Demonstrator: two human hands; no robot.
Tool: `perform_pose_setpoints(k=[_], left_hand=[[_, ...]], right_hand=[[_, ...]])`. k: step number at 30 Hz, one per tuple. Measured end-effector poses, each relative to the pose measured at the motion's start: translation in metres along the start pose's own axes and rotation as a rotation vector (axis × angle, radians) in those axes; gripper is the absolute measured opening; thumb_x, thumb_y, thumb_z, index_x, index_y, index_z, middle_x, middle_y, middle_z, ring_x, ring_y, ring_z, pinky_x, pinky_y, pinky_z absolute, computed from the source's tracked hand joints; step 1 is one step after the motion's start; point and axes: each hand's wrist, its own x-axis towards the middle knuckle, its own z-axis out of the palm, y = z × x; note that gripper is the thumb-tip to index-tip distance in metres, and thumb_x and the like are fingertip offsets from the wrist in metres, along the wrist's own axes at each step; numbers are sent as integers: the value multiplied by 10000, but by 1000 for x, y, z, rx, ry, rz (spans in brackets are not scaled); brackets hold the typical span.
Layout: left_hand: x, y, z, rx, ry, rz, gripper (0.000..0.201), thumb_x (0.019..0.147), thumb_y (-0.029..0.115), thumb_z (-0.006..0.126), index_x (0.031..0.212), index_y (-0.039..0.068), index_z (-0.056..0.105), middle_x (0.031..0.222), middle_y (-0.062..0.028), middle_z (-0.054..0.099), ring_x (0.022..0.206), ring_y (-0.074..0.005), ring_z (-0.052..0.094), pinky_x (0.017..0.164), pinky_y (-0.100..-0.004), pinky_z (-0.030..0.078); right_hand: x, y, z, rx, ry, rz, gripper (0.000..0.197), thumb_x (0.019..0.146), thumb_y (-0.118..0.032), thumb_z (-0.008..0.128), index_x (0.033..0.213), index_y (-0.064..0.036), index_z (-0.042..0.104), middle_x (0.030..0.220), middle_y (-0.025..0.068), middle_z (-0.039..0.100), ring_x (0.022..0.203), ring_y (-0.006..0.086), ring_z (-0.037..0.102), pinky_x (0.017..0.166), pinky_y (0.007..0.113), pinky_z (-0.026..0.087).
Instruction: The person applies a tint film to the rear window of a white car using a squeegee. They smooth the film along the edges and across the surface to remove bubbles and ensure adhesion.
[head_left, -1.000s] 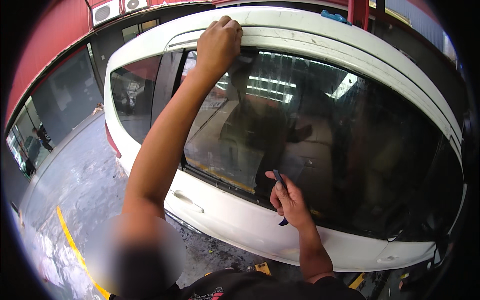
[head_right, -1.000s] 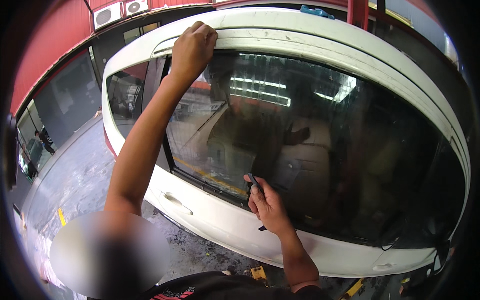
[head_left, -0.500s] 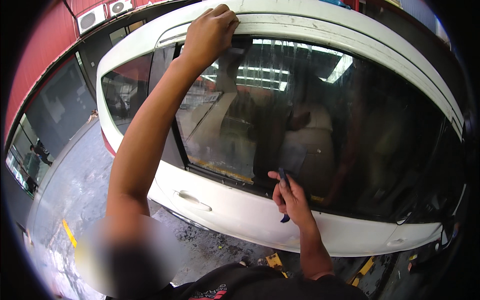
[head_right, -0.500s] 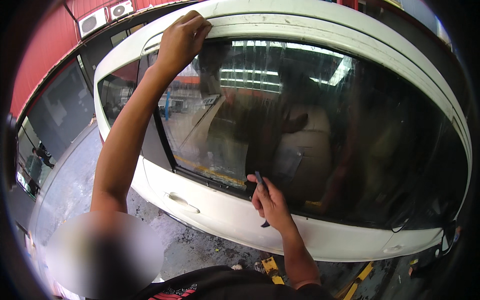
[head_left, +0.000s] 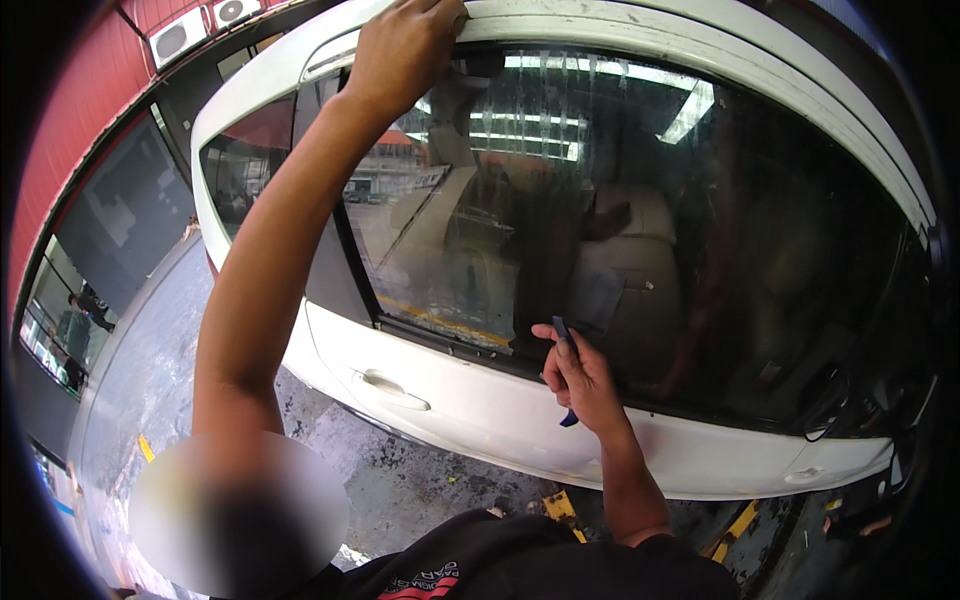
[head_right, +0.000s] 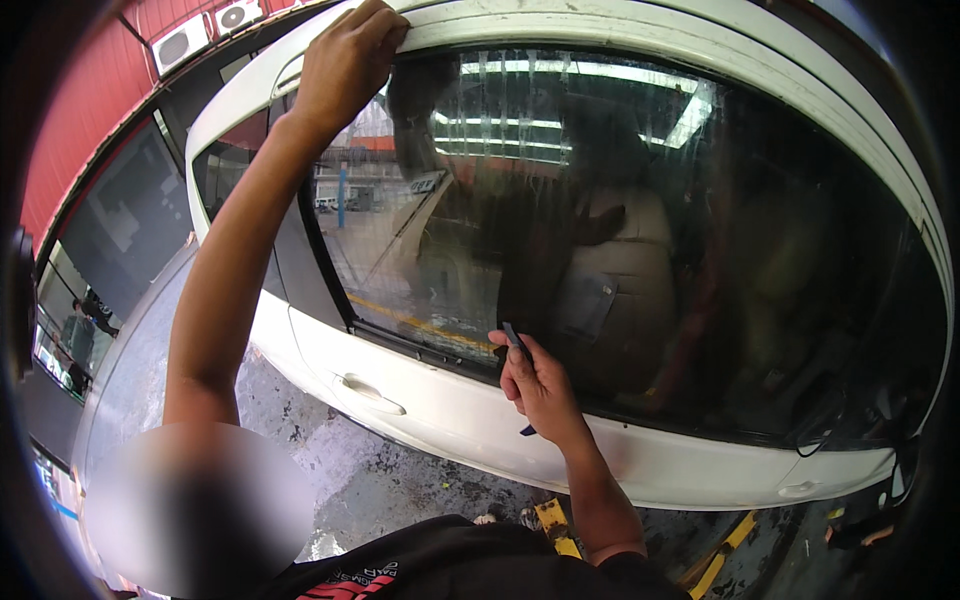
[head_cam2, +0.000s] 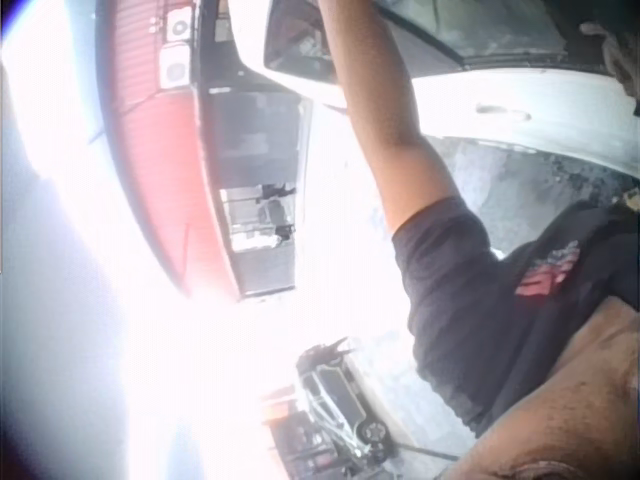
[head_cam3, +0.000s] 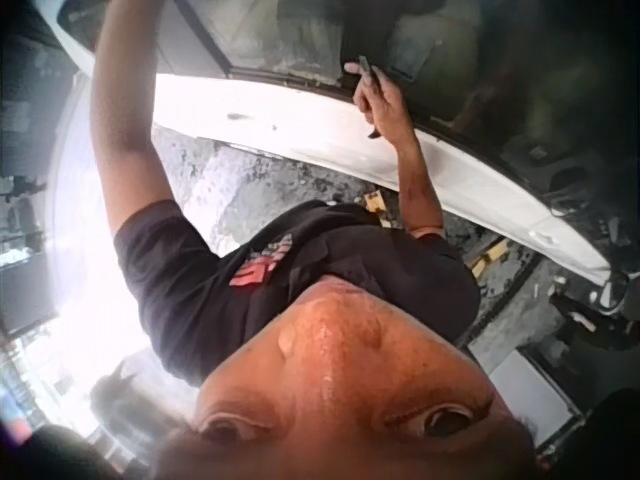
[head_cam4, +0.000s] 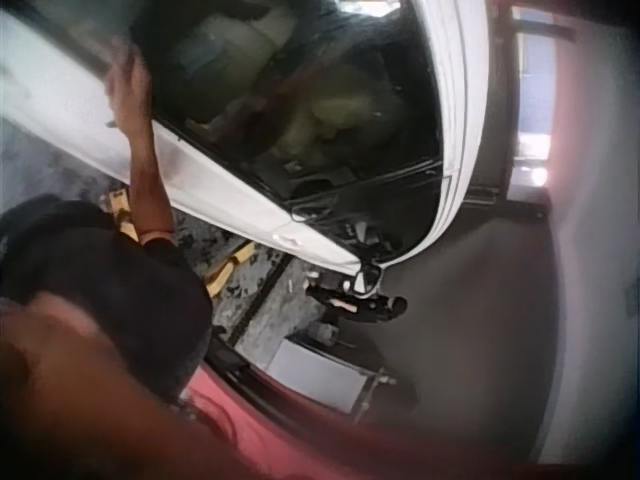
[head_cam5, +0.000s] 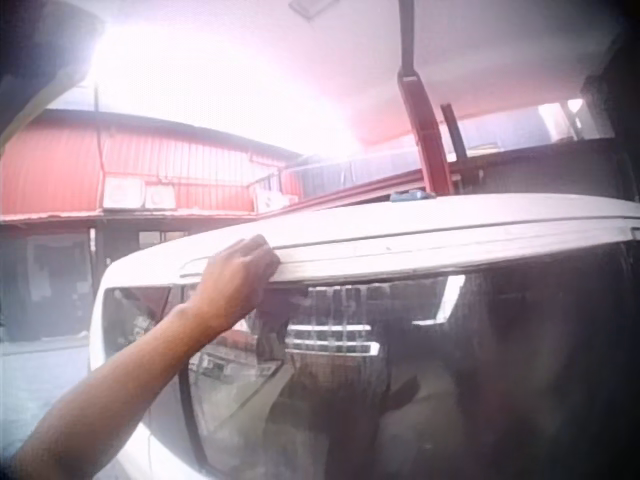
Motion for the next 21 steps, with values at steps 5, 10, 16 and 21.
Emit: perform_pose_setpoints(k=[5, 10, 16, 21], left_hand=[[-8, -20, -7, -143, -116, -56, 126, 963, 135, 679, 992, 29, 740, 972, -115, 699, 885, -314, 692, 791, -400, 549], [-1, -14, -10, -90, -187, -45, 143, 954, 124, 654, 887, 20, 726, 882, -157, 677, 828, -363, 686, 736, -451, 540], [-1, -22, -5, 39, -133, -14, 120, 942, 101, 643, 868, 20, 692, 873, -166, 662, 813, -367, 686, 743, -458, 538], [3, -19, -16, -259, -199, -107, 161, 939, 160, 709, 901, 10, 754, 915, -185, 722, 855, -343, 714, 778, -426, 553]], right_hand=[[4, -15, 14, -32, -74, -79, 438, 1152, -376, 424, 1461, -95, 555, 712, -41, 475, 577, 20, 379, 523, 207, 331], [-1, 6, 2, 1, -82, -14, 446, 1152, -386, 419, 1461, -93, 550, 709, -42, 469, 576, 20, 377, 522, 207, 328], [8, -10, 12, 10, -50, -19, 443, 1151, -388, 419, 1454, -91, 549, 701, -44, 466, 566, 19, 376, 511, 210, 326], [1, -5, 10, -18, -86, -32, 465, 1148, -373, 433, 1458, -39, 526, 713, -34, 476, 547, 17, 355, 491, 204, 312]])
